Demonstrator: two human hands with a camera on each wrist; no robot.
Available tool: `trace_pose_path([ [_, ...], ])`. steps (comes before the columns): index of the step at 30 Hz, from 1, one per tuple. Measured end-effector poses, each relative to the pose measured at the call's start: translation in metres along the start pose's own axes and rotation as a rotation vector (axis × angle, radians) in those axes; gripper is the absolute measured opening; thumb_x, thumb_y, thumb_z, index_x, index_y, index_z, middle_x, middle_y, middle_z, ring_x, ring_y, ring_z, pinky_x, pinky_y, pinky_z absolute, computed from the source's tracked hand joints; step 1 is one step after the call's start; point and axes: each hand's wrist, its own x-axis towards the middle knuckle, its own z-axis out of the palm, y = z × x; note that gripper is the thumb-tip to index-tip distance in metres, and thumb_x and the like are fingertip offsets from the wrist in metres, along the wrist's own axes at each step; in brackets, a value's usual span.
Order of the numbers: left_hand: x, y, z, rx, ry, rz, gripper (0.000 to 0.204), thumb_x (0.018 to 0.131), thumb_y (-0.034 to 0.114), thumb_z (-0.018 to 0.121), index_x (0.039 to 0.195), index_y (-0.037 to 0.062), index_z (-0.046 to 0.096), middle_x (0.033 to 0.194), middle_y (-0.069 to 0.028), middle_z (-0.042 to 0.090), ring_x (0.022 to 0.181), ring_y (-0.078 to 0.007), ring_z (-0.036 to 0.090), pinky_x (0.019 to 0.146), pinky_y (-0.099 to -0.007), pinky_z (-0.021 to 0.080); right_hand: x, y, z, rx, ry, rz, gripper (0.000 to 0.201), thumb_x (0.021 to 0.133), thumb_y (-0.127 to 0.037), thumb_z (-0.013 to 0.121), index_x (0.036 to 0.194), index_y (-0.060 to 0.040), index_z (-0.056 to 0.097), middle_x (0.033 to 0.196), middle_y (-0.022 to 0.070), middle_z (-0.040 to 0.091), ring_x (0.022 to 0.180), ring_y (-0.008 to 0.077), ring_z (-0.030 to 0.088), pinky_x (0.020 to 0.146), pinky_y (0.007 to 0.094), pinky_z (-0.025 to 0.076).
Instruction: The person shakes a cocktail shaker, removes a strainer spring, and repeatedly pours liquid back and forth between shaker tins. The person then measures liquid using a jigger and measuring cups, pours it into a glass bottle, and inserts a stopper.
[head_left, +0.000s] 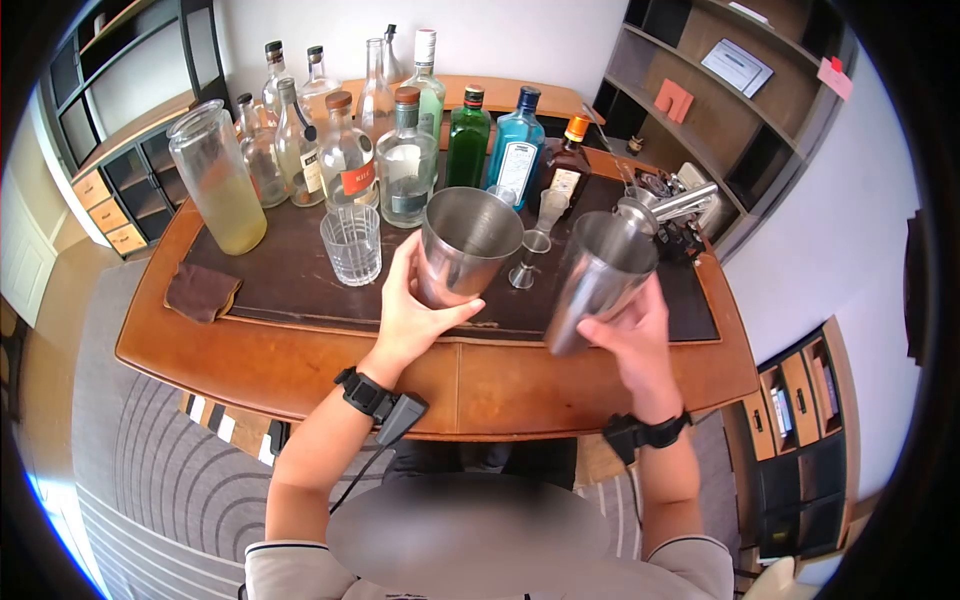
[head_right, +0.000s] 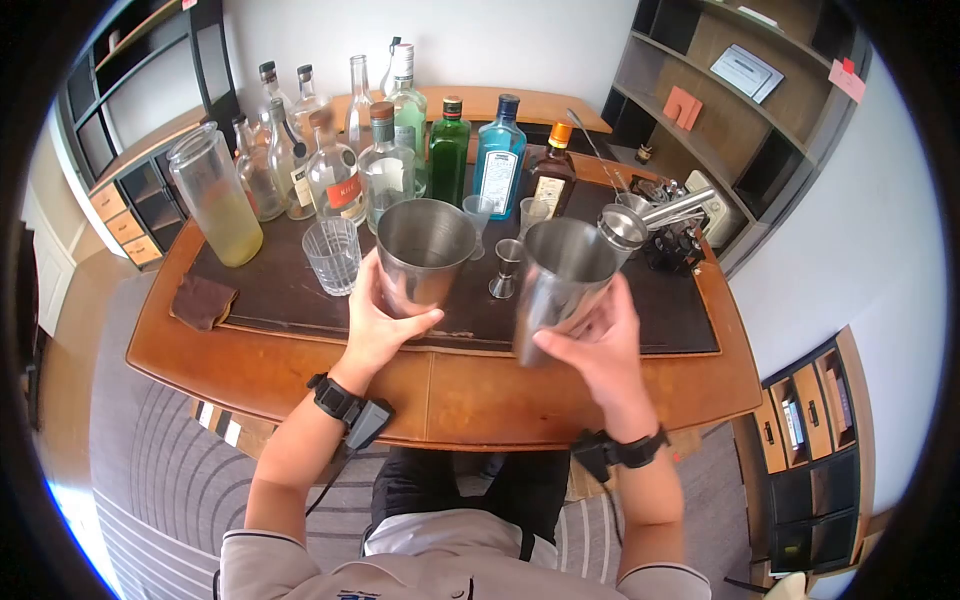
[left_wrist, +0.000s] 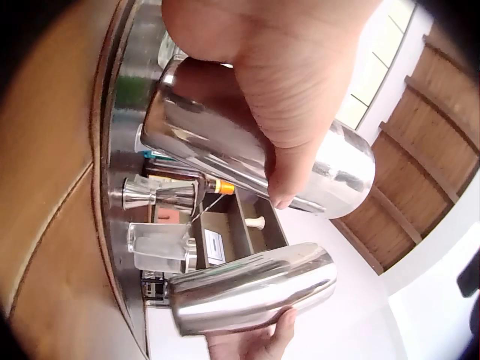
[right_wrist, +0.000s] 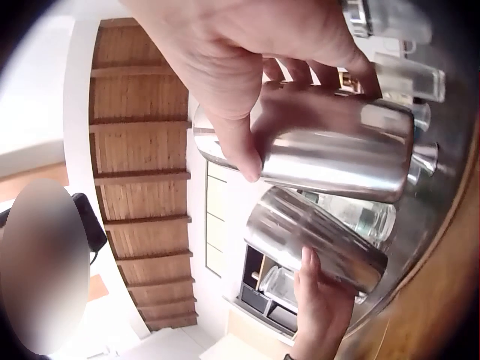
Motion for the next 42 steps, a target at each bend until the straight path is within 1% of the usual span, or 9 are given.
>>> trace_pose_path([
  [4, 0.007, 0.006, -0.010, 0.001, 0.021, 0.010, 0.102, 0.064, 0.003, 0.093, 0.147, -0.0012, 0.035, 0.141, -0.0129, 0.049, 0.132, -0.0227, 0.048, 0.112, -0.0388, 0.042, -0.023, 0.027, 0.016, 0.103, -0.013, 0.121, 0.085, 0.070, 0.004, 0.086, 0.142, -0.0002, 0.041, 0.132, 0.0084, 0.057, 0.121, 0.0189, 0.059, 0.102, 0.0345, 0.050],
  [7, 0.014, 0.020, -0.017, 0.114, 0.007, 0.107, 0.102, 0.063, 0.005, 0.094, 0.147, -0.0006, 0.037, 0.140, -0.0135, 0.051, 0.130, -0.0239, 0.051, 0.111, -0.0401, 0.042, -0.028, 0.046, 0.019, 0.062, -0.012, 0.101, 0.094, 0.067, -0.002, 0.090, 0.146, -0.0005, 0.039, 0.136, 0.0082, 0.055, 0.124, 0.0185, 0.056, 0.103, 0.0332, 0.046],
  [10, 0.016, 0.047, -0.017, 0.402, -0.025, 0.212, 0.097, 0.061, 0.007, 0.095, 0.145, 0.0040, 0.046, 0.137, -0.0140, 0.057, 0.125, -0.0260, 0.057, 0.109, -0.0402, 0.044, -0.029, 0.050, 0.019, 0.062, -0.015, 0.136, 0.097, 0.066, -0.005, 0.091, 0.148, -0.0008, 0.038, 0.138, 0.0088, 0.054, 0.127, 0.0189, 0.054, 0.105, 0.0336, 0.043],
  [13, 0.026, 0.060, -0.024, 0.664, -0.121, 0.320, 0.101, 0.058, 0.008, 0.096, 0.145, 0.0015, 0.045, 0.140, -0.0150, 0.056, 0.128, -0.0257, 0.056, 0.110, -0.0397, 0.044, -0.028, 0.051, 0.020, 0.073, -0.040, 0.100, 0.099, 0.066, -0.005, 0.091, 0.149, -0.0006, 0.037, 0.139, 0.0092, 0.053, 0.128, 0.0197, 0.052, 0.108, 0.0344, 0.041],
  [23, 0.049, 0.085, -0.022, 0.897, -0.241, 0.448, 0.100, 0.049, 0.000, 0.091, 0.141, 0.0063, 0.054, 0.137, -0.0133, 0.059, 0.124, -0.0328, 0.057, 0.105, -0.0429, 0.046, -0.031, 0.054, 0.022, 0.019, -0.050, 0.100, 0.102, 0.067, -0.007, 0.090, 0.152, 0.0004, 0.034, 0.142, 0.0112, 0.051, 0.132, 0.0217, 0.049, 0.111, 0.0366, 0.039],
  [26, 0.056, 0.092, -0.022, 0.961, -0.272, 0.535, 0.098, 0.050, 0.001, 0.090, 0.141, 0.0099, 0.054, 0.134, -0.0093, 0.060, 0.123, -0.0316, 0.056, 0.104, -0.0428, 0.040, -0.032, 0.056, 0.022, 0.031, -0.032, 0.095, 0.103, 0.066, -0.008, 0.090, 0.152, 0.0007, 0.034, 0.143, 0.0120, 0.050, 0.133, 0.0219, 0.049, 0.111, 0.0370, 0.039],
  [35, 0.069, 0.115, -0.018, 1.131, -0.368, 0.678, 0.097, 0.048, 0.000, 0.086, 0.139, 0.0138, 0.057, 0.143, -0.0045, 0.057, 0.128, -0.0274, 0.054, 0.109, -0.0457, 0.038, -0.031, 0.056, 0.023, 0.042, -0.038, 0.073, 0.104, 0.066, -0.009, 0.091, 0.152, 0.0018, 0.034, 0.144, 0.0138, 0.050, 0.133, 0.0229, 0.049, 0.112, 0.0373, 0.040],
  [38, 0.072, 0.122, -0.014, 1.197, -0.393, 0.753, 0.094, 0.046, -0.004, 0.083, 0.136, 0.0083, 0.058, 0.141, -0.0084, 0.059, 0.127, -0.0315, 0.055, 0.108, -0.0466, 0.040, -0.031, 0.057, 0.023, 0.039, -0.034, 0.084, 0.103, 0.066, -0.008, 0.091, 0.151, 0.0022, 0.034, 0.143, 0.0140, 0.050, 0.133, 0.0227, 0.050, 0.112, 0.0369, 0.040],
  [42, 0.075, 0.127, -0.010, 1.218, -0.414, 0.786, 0.092, 0.047, -0.005, 0.082, 0.135, 0.0088, 0.059, 0.141, -0.0077, 0.059, 0.128, -0.0310, 0.055, 0.109, -0.0476, 0.039, -0.030, 0.061, 0.023, 0.040, -0.036, 0.037, 0.103, 0.066, -0.009, 0.091, 0.151, 0.0026, 0.034, 0.143, 0.0138, 0.051, 0.132, 0.0225, 0.051, 0.111, 0.0363, 0.040],
])
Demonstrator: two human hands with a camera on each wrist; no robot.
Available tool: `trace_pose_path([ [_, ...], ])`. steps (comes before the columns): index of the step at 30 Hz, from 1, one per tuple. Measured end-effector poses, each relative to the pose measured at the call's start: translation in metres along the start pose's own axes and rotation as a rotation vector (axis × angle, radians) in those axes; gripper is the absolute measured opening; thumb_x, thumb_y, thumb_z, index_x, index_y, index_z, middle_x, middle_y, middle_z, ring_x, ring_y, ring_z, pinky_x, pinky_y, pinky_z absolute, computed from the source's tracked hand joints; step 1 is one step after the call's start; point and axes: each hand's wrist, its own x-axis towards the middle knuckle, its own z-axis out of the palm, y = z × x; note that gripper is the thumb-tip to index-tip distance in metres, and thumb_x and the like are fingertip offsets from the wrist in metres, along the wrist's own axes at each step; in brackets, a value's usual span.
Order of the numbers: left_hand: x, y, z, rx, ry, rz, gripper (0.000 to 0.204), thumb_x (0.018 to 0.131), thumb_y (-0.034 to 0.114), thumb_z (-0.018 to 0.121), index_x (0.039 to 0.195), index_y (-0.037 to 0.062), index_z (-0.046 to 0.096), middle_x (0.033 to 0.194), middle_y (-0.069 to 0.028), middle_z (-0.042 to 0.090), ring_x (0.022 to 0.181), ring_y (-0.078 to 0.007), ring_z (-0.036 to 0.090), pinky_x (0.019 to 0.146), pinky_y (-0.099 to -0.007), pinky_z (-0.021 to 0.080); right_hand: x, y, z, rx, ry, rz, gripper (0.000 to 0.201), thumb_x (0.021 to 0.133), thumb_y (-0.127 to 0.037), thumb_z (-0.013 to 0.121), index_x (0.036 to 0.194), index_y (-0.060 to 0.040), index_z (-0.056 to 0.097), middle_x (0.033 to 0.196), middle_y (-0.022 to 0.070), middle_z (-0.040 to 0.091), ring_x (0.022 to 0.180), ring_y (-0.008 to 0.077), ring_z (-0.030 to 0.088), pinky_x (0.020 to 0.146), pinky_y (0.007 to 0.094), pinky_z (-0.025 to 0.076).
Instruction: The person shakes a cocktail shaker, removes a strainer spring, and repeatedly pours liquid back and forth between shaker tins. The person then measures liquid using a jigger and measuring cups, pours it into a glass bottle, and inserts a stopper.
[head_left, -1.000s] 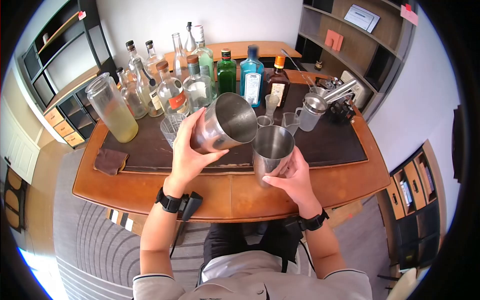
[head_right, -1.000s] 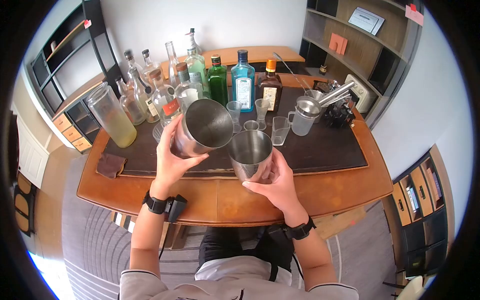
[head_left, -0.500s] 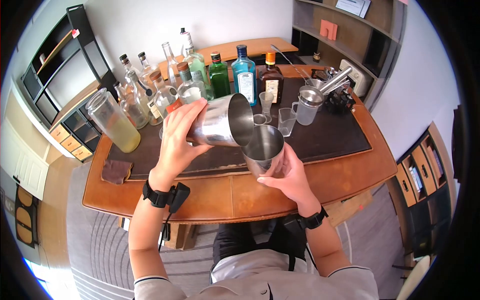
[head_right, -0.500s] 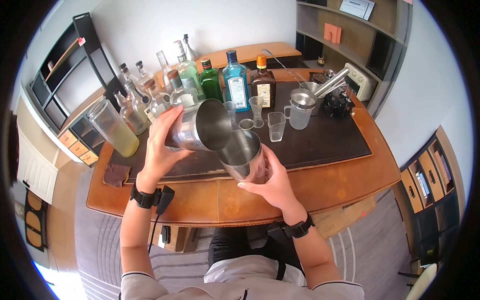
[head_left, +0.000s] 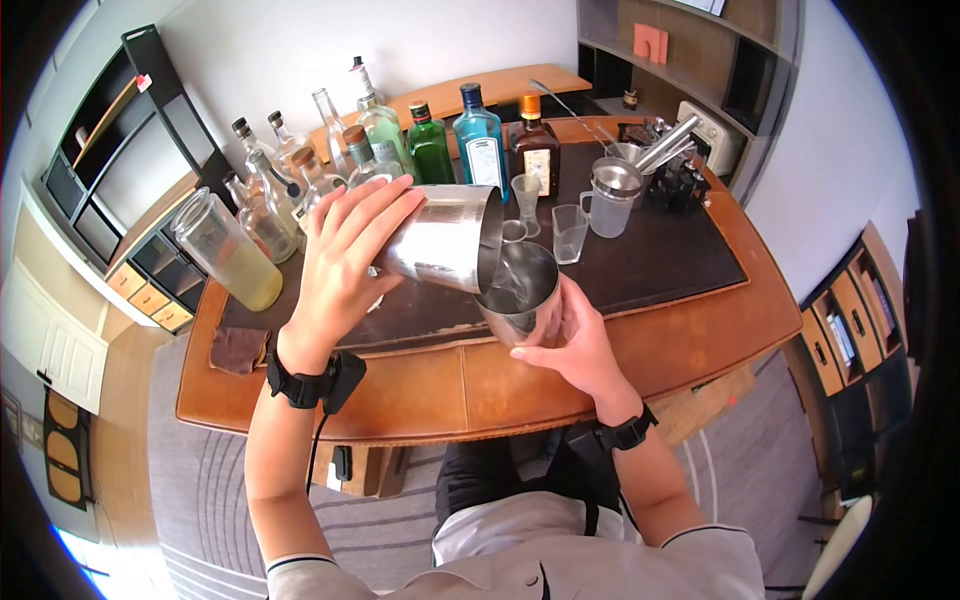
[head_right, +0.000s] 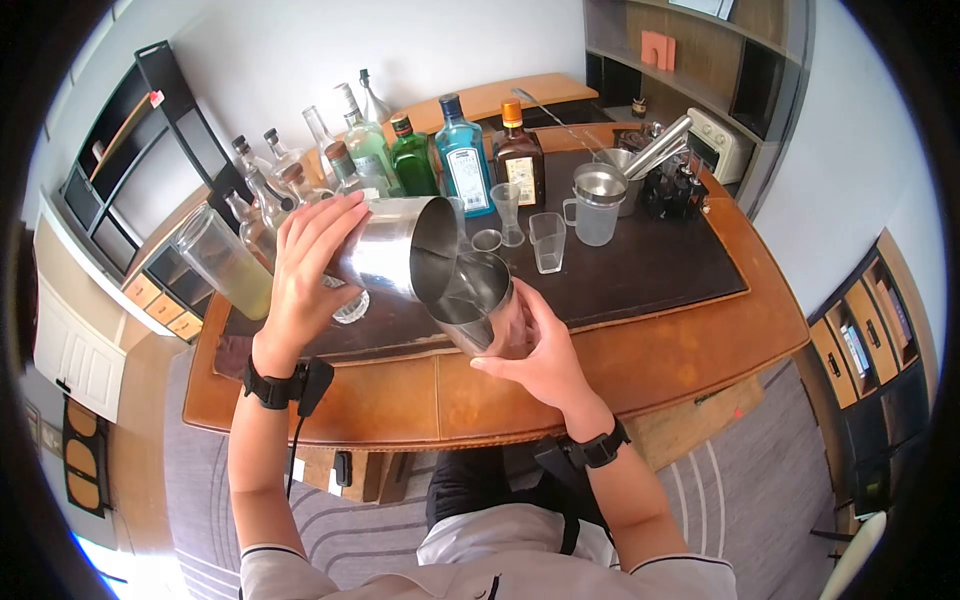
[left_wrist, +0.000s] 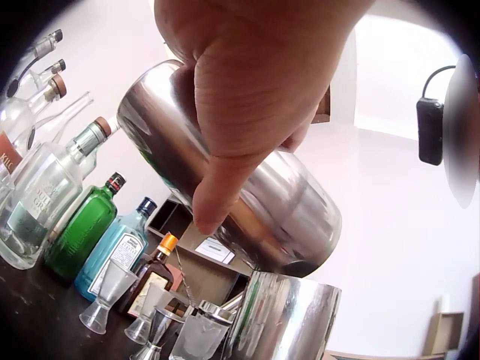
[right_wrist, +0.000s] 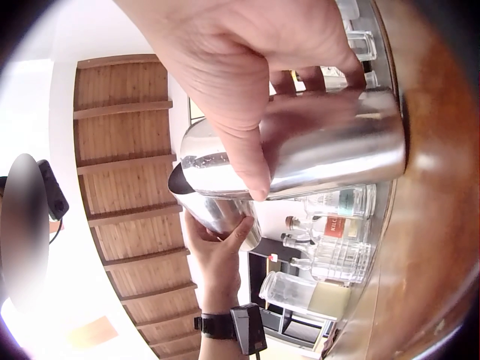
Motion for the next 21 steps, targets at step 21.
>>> trace_pose_path([
  [21, 0.045, 0.013, -0.019, 0.267, -0.022, 0.283, 0.066, 0.067, 0.004, 0.073, 0.131, 0.0188, 0.064, 0.137, -0.0005, 0.062, 0.126, -0.0256, 0.057, 0.111, -0.0527, 0.037, -0.004, -0.003, 0.000, 0.020, 0.023, 0.028, 0.103, 0.066, -0.010, 0.091, 0.151, 0.0011, 0.035, 0.141, 0.0123, 0.051, 0.131, 0.0214, 0.051, 0.111, 0.0353, 0.040],
])
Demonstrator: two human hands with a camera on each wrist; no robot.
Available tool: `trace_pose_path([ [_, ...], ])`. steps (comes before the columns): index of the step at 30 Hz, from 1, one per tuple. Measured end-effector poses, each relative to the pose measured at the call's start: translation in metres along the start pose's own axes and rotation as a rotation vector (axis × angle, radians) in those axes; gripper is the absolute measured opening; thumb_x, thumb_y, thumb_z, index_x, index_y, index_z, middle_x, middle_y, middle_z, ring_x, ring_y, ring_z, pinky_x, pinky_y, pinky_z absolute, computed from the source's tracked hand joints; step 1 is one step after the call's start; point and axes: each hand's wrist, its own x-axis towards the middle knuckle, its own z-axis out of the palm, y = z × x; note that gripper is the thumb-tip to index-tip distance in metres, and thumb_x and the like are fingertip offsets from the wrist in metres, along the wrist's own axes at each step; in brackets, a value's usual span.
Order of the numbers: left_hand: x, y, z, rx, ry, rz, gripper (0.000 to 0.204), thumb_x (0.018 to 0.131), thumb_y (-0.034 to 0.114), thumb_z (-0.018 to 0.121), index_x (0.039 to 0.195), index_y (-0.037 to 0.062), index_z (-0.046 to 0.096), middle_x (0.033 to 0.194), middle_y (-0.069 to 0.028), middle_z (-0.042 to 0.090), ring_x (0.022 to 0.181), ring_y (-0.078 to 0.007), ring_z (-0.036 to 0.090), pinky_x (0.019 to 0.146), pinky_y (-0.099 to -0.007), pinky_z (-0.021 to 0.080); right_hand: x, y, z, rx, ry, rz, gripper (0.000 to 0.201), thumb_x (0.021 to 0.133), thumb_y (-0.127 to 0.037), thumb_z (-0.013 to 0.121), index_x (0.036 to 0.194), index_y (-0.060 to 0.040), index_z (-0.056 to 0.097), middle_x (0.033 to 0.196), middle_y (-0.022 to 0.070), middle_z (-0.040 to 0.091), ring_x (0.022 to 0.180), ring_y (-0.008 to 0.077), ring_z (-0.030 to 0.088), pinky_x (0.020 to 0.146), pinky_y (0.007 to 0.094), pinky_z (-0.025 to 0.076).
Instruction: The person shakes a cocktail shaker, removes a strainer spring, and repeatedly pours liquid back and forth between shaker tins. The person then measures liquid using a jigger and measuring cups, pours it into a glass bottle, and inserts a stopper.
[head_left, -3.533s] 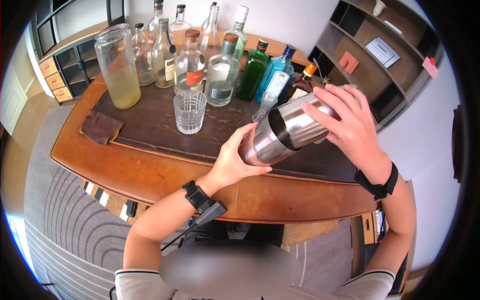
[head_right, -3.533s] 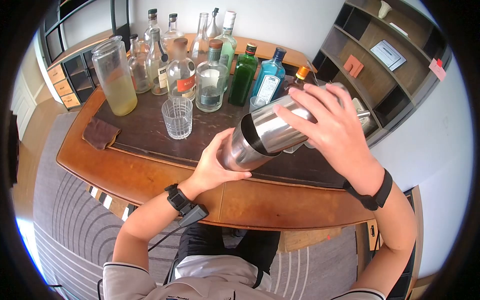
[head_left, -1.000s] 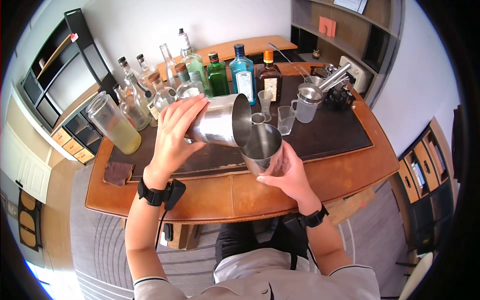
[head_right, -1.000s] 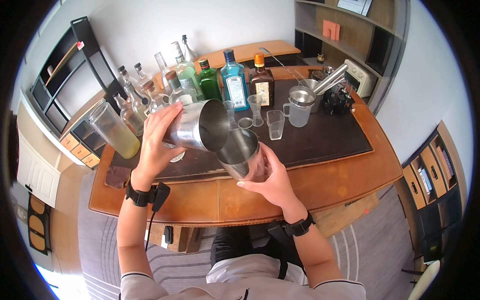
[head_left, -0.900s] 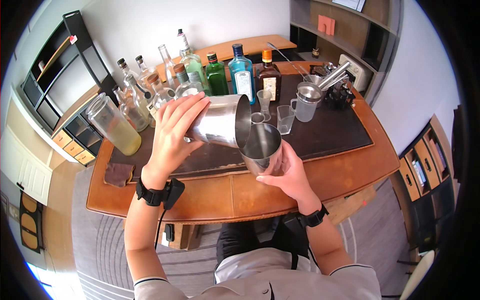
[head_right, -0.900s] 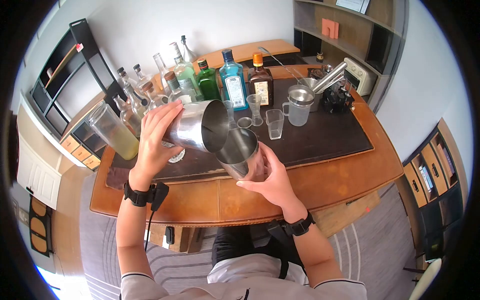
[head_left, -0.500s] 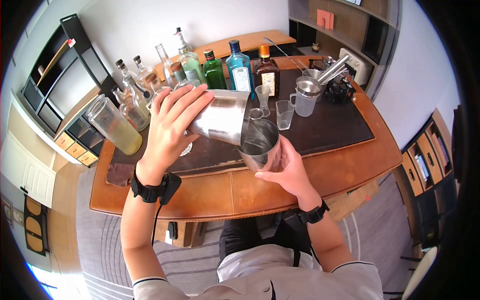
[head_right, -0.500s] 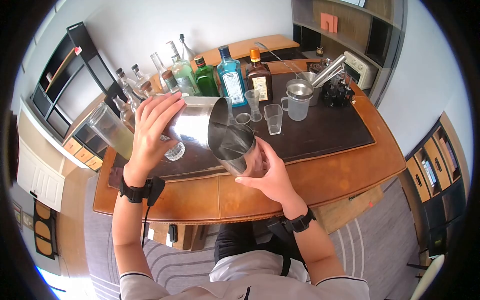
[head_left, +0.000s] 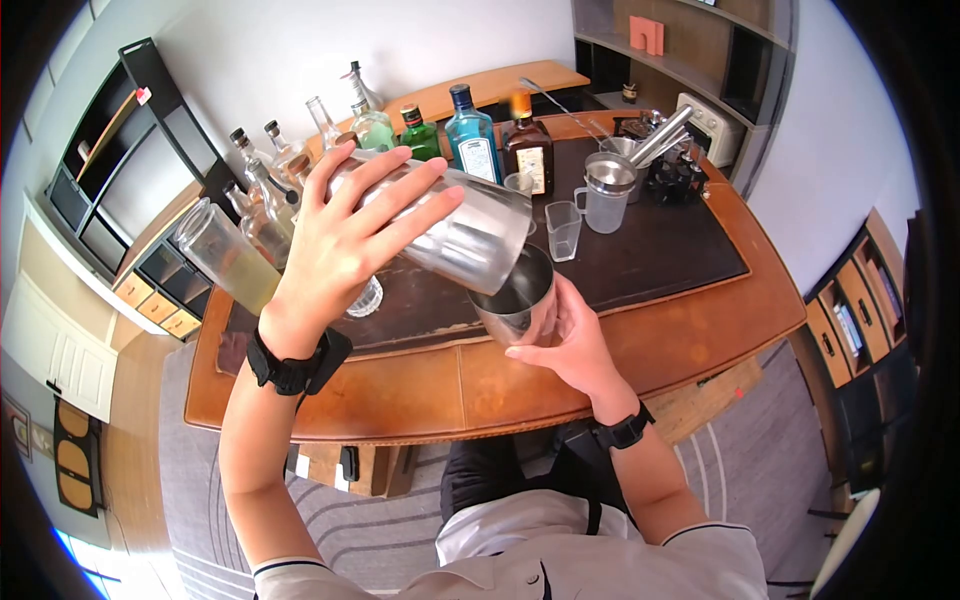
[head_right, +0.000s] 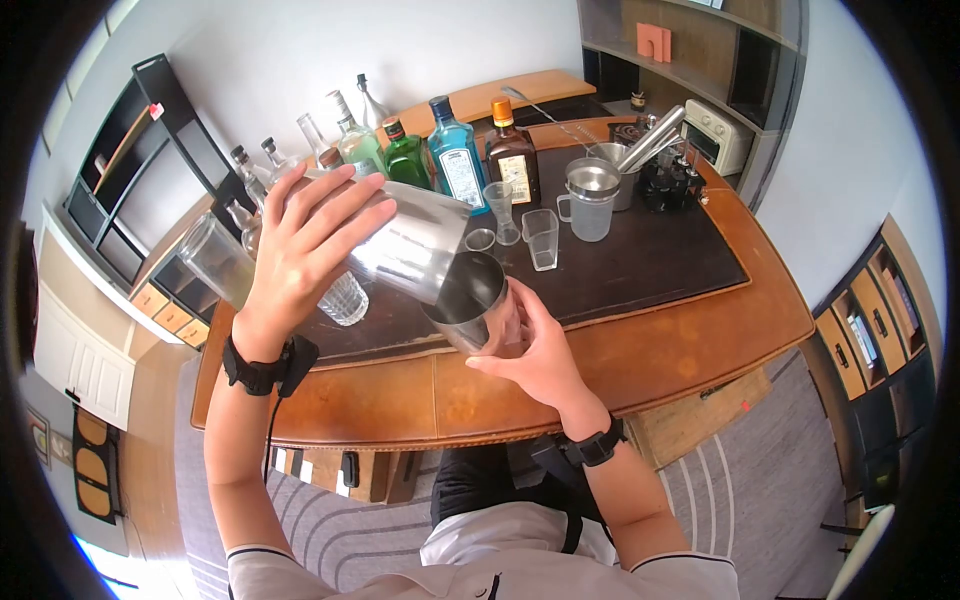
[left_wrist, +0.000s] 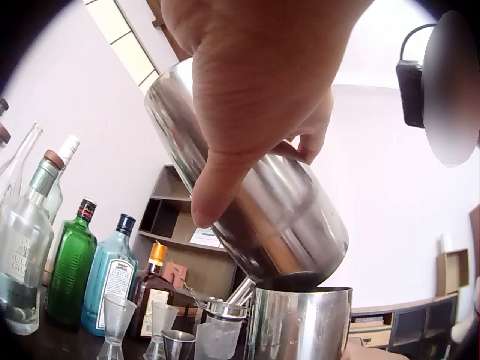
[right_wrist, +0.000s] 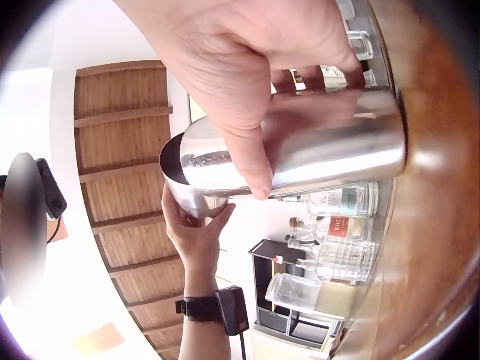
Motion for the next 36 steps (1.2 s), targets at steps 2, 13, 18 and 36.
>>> trace_pose_path([
  [2, 0.007, 0.001, -0.004, 0.105, 0.030, 0.072, 0.054, 0.075, 0.009, 0.069, 0.127, 0.0228, 0.066, 0.136, 0.0021, 0.063, 0.124, -0.0230, 0.058, 0.110, -0.0512, 0.038, 0.000, 0.000, 0.000, 0.009, -0.003, 0.000, 0.103, 0.066, -0.009, 0.091, 0.151, 0.0011, 0.034, 0.141, 0.0122, 0.051, 0.131, 0.0214, 0.051, 0.111, 0.0353, 0.040],
  [13, 0.040, 0.014, -0.007, 0.149, 0.136, 0.267, 0.049, 0.078, 0.018, 0.072, 0.124, 0.0346, 0.065, 0.135, 0.0078, 0.063, 0.124, -0.0186, 0.058, 0.108, -0.0487, 0.040, -0.002, 0.006, -0.003, 0.060, 0.008, 0.011, 0.103, 0.067, -0.007, 0.091, 0.151, 0.0011, 0.032, 0.144, 0.0128, 0.048, 0.134, 0.0215, 0.048, 0.113, 0.0359, 0.037],
  [18, 0.042, 0.022, 0.003, 0.101, 0.177, 0.272, 0.049, 0.079, 0.018, 0.072, 0.125, 0.0346, 0.065, 0.135, 0.0081, 0.062, 0.124, -0.0183, 0.058, 0.108, -0.0498, 0.040, -0.004, 0.006, -0.003, 0.101, -0.011, 0.054, 0.102, 0.067, -0.007, 0.090, 0.151, 0.0005, 0.033, 0.143, 0.0122, 0.049, 0.134, 0.0216, 0.048, 0.113, 0.0358, 0.037],
  [36, 0.020, -0.009, -0.007, 0.164, 0.018, 0.197, 0.056, 0.076, 0.007, 0.066, 0.129, 0.0229, 0.064, 0.139, 0.0005, 0.061, 0.127, -0.0239, 0.057, 0.108, -0.0524, 0.040, -0.002, 0.006, -0.003, 0.061, 0.003, 0.012, 0.104, 0.065, -0.007, 0.091, 0.151, -0.0006, 0.033, 0.144, 0.0126, 0.048, 0.134, 0.0228, 0.048, 0.113, 0.0365, 0.038],
])
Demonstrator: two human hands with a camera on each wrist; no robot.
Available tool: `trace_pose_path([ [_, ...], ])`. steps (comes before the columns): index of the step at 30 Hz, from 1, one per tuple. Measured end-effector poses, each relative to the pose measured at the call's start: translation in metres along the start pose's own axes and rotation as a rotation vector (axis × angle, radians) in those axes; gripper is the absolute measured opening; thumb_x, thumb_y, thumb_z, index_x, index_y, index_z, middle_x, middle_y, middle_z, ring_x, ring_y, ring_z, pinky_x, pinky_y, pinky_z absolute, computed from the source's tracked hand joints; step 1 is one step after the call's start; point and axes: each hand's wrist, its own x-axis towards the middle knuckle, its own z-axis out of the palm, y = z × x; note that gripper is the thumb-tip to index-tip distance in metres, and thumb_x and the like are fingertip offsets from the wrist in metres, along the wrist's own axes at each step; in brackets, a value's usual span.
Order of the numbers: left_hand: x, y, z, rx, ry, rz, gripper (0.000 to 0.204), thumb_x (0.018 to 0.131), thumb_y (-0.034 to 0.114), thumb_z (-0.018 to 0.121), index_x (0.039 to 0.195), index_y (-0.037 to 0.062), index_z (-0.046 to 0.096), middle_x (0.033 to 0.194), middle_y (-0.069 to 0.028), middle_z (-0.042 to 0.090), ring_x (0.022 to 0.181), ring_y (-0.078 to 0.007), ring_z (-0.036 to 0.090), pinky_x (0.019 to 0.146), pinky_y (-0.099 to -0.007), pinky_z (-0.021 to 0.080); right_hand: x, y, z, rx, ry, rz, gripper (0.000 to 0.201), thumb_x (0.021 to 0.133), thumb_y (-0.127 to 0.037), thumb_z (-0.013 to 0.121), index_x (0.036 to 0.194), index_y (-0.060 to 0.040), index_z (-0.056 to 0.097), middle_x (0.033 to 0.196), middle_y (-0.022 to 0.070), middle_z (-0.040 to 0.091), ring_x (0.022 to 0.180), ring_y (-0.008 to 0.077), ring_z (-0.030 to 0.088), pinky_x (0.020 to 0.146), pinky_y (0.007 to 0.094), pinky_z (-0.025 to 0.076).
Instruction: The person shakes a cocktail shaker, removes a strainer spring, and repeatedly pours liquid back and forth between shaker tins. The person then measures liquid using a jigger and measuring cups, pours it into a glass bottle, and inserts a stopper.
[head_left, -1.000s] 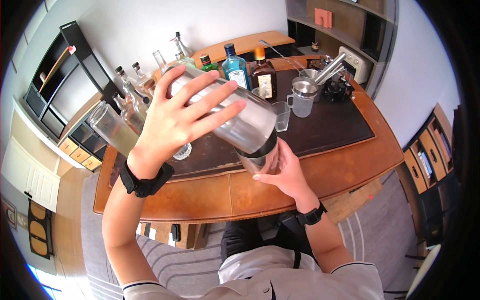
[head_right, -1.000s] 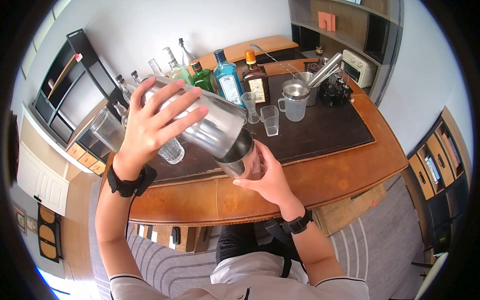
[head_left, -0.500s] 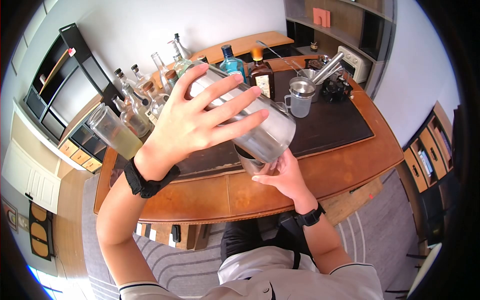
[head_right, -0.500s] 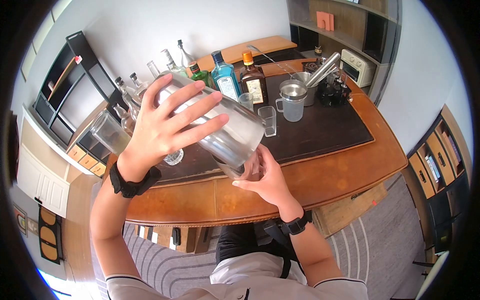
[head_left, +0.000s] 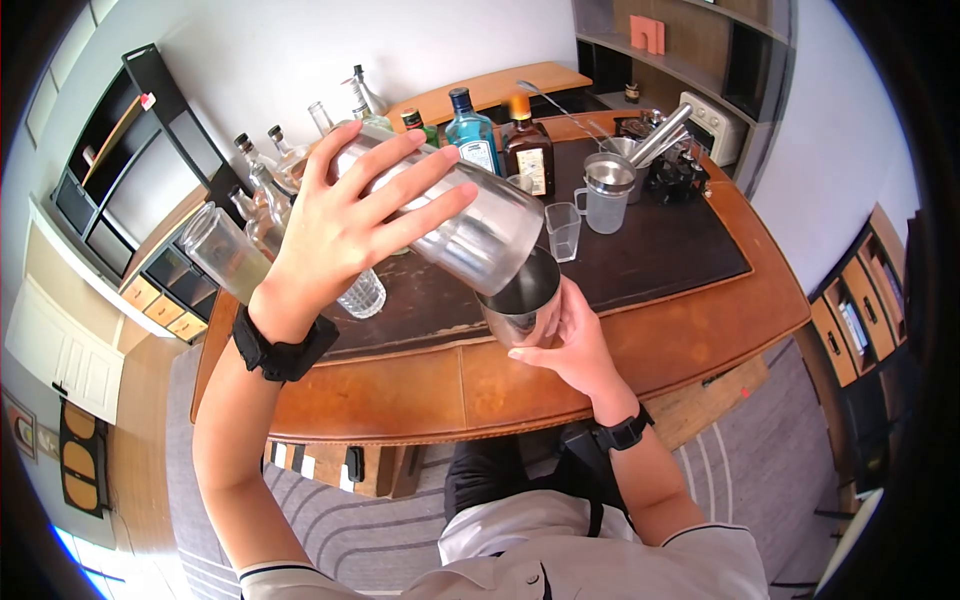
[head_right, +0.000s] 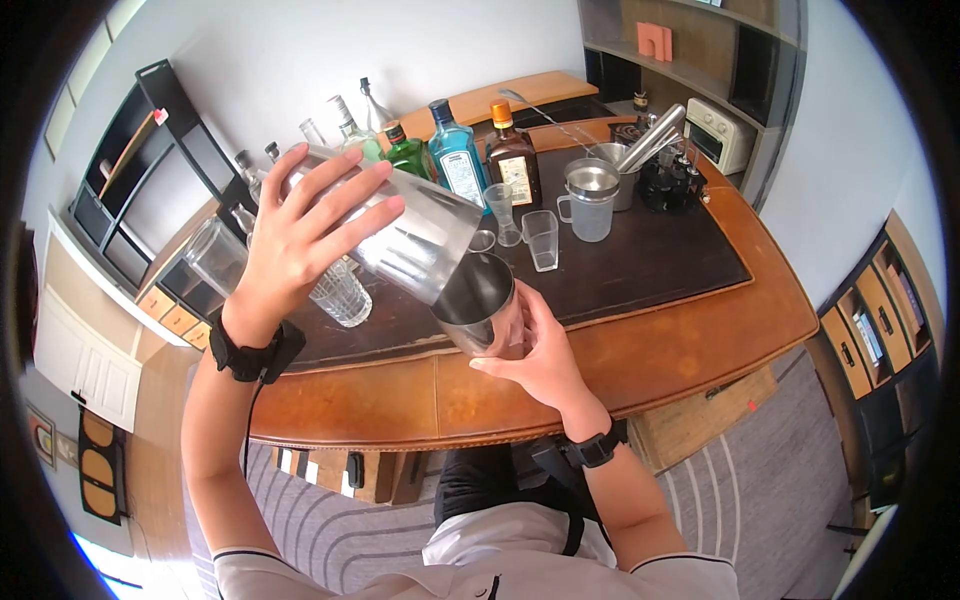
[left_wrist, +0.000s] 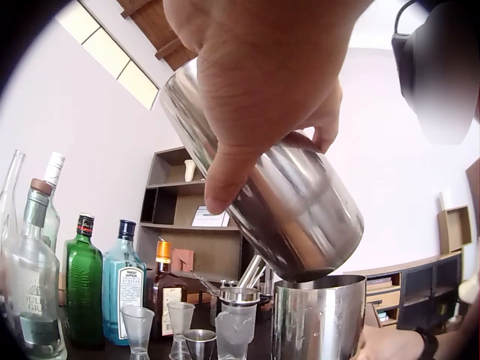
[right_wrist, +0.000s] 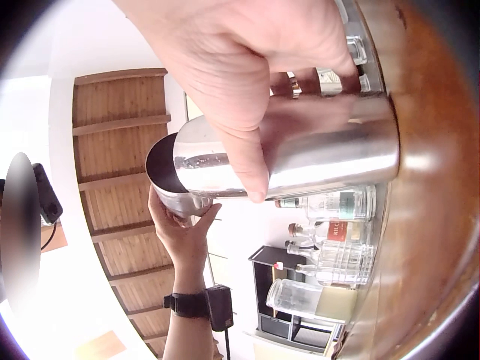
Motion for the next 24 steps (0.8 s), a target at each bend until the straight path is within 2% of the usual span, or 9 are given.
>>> trace_pose_path([
  [8, 0.003, 0.013, 0.010, -0.091, 0.032, -0.025, 0.053, 0.078, 0.008, 0.065, 0.129, 0.0223, 0.064, 0.138, 0.0007, 0.061, 0.127, -0.0223, 0.056, 0.110, -0.0496, 0.039, 0.000, -0.001, 0.000, -0.009, 0.006, -0.006, 0.104, 0.066, -0.007, 0.091, 0.152, -0.0008, 0.033, 0.144, 0.0124, 0.048, 0.135, 0.0225, 0.047, 0.114, 0.0366, 0.037],
  [13, -0.008, 0.008, 0.011, -0.079, -0.059, -0.034, 0.053, 0.079, 0.008, 0.066, 0.130, 0.0213, 0.064, 0.137, 0.0003, 0.061, 0.128, -0.0222, 0.056, 0.112, -0.0492, 0.038, -0.001, -0.001, 0.001, -0.012, 0.002, 0.001, 0.104, 0.066, -0.007, 0.091, 0.152, -0.0012, 0.033, 0.145, 0.0122, 0.047, 0.134, 0.0228, 0.048, 0.113, 0.0367, 0.038],
  [16, -0.011, 0.001, 0.009, -0.055, -0.041, -0.061, 0.052, 0.079, 0.009, 0.067, 0.129, 0.0207, 0.064, 0.136, -0.0001, 0.062, 0.129, -0.0227, 0.055, 0.112, -0.0496, 0.038, -0.001, 0.001, 0.001, -0.008, 0.006, -0.007, 0.104, 0.066, -0.007, 0.091, 0.152, -0.0012, 0.033, 0.144, 0.0122, 0.048, 0.134, 0.0230, 0.048, 0.112, 0.0368, 0.038],
  [20, -0.008, -0.004, 0.006, -0.091, -0.036, -0.092, 0.067, 0.069, 0.004, 0.074, 0.133, 0.0192, 0.061, 0.138, -0.0011, 0.061, 0.130, -0.0249, 0.055, 0.112, -0.0507, 0.038, -0.001, 0.002, 0.000, -0.007, 0.008, 0.005, 0.104, 0.066, -0.008, 0.091, 0.152, -0.0010, 0.033, 0.144, 0.0124, 0.048, 0.134, 0.0231, 0.048, 0.113, 0.0367, 0.038],
  [24, -0.001, 0.003, 0.008, -0.157, -0.004, -0.109, 0.074, 0.065, 0.000, 0.077, 0.134, 0.0187, 0.060, 0.140, -0.0017, 0.060, 0.130, -0.0251, 0.054, 0.112, -0.0509, 0.038, -0.001, 0.003, 0.000, -0.024, 0.012, -0.007, 0.105, 0.066, -0.009, 0.092, 0.152, -0.0008, 0.033, 0.144, 0.0129, 0.048, 0.134, 0.0232, 0.048, 0.113, 0.0365, 0.038],
])
